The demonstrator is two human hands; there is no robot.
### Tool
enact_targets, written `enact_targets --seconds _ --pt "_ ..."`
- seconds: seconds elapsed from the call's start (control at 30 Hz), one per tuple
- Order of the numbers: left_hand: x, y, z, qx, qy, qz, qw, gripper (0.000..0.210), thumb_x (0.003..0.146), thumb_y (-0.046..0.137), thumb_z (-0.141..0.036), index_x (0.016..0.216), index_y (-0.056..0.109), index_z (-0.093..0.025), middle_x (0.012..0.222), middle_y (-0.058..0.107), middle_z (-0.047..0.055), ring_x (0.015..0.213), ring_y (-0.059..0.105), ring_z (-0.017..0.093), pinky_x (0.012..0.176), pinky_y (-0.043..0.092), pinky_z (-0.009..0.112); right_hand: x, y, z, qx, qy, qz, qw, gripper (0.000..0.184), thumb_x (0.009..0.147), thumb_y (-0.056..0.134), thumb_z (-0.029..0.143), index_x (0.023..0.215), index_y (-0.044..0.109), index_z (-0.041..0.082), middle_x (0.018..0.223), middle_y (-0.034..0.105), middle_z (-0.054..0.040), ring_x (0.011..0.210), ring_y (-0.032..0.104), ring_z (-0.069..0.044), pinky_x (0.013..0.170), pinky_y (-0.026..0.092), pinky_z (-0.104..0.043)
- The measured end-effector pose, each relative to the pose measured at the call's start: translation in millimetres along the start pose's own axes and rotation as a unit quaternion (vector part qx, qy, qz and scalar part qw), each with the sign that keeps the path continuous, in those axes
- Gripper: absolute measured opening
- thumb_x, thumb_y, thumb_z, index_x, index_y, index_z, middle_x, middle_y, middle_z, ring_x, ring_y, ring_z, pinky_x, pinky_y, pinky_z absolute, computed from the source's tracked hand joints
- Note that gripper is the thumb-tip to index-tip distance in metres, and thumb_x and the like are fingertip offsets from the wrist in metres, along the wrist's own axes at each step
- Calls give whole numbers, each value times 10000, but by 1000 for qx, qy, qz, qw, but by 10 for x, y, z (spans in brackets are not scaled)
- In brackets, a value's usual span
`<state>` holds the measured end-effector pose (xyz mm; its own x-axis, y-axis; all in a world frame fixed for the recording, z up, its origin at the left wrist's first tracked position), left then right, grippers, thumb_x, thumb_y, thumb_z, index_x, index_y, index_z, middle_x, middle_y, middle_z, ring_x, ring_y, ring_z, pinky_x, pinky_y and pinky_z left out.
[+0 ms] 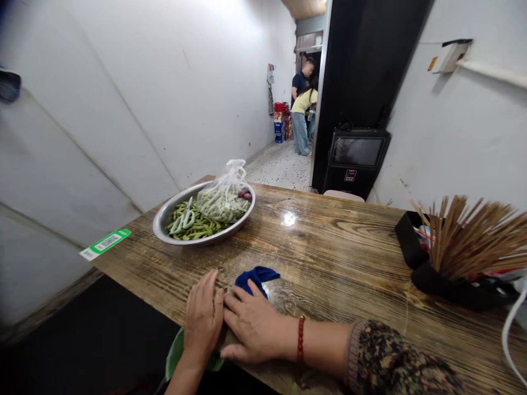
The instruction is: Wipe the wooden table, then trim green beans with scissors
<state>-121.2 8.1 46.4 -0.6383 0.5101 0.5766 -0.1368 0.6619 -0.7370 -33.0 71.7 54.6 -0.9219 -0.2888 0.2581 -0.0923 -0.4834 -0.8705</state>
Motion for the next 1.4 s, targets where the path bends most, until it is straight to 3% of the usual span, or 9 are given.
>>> enact_targets --seconds 0.13,0.4,0.57,0.7,0.83,1.0,1.2,1.3,1.4 --pt "-5 49 -29 29 7 11 1000 474 928 397 -319 1380 406 -178 1353 537 151 1272 474 287 1088 350 523 -134 -204 -582 -35 8 -19 999 476 907 511 345 1358 500 196 1431 490 -117 1366 352 -292 1127 253 -531" --pt "34 98 -7 57 8 35 998 489 927 375 -359 1364 442 -151 1349 540 165 1244 496 302 1059 382 503 -861 -1495 -2679 -183 460 -123 860 471 955 347 240 1380 472 79 1510 332 -213 1361 337 -352 1095 281 -538" --pt "113 108 -63 65 30 49 996 565 926 289 -424 1367 430 -101 1317 542 209 1208 507 342 1020 407 519 -727 -1402 -2229 -195 469 -116 854 403 957 448 395 1258 587 165 1468 408 -151 1265 430 -302 1057 340 -444" --pt "202 190 -82 69 49 70 994 654 902 241 -492 1401 390 -96 1280 553 217 1163 530 375 994 423 538 -406 -653 -1052 -201 166 -63 964 497 884 525 570 1251 576 238 1449 435 -95 1246 435 -282 1011 383 -420" --pt "212 212 -218 66 88 78 991 694 890 234 -510 1433 343 -92 1283 537 224 1173 520 391 1006 411 550 -670 -267 -210 -213 5 -44 976 513 922 476 532 1331 505 224 1489 409 -54 1331 365 -260 1033 372 -387" --pt "112 183 -519 48 106 71 991 668 902 267 -487 1475 268 -144 1353 498 212 1221 486 392 1029 374 582 -1459 -1030 -1233 -199 243 -90 945 358 936 482 239 1286 550 201 1434 483 -81 1306 412 -235 1058 350 -391" --pt "38 229 -706 46 134 75 987 645 910 292 -465 1470 274 -146 1346 509 221 1198 501 395 1007 386 591 -2398 -1926 -2401 -179 566 -187 783 429 968 358 176 1372 458 72 1518 310 -214 1382 306 -333 1100 276 -510" --pt "28 228 -651 46 138 63 987 649 910 302 -463 1488 231 -176 1348 506 206 1214 491 379 1011 393 566 -2145 -1714 -2199 -170 529 -173 813 446 944 481 301 1348 502 113 1508 345 -193 1382 302 -355 1104 271 -521" --pt "6 244 -598 52 141 58 987 651 910 311 -463 1495 206 -198 1349 509 194 1217 490 369 1006 398 555 -1605 -1177 -1463 -139 340 -132 921 559 858 610 452 1334 530 171 1497 393 -141 1385 307 -343 1129 251 -495"
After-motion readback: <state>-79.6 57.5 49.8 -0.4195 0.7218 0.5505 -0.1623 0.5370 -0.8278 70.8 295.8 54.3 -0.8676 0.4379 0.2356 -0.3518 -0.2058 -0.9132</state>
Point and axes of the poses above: each hand's wrist, its own x-axis towards the middle knuckle, its own y-axis out of the palm, z = x × y, the point moved 9 cm from there along x, towards the middle knuckle
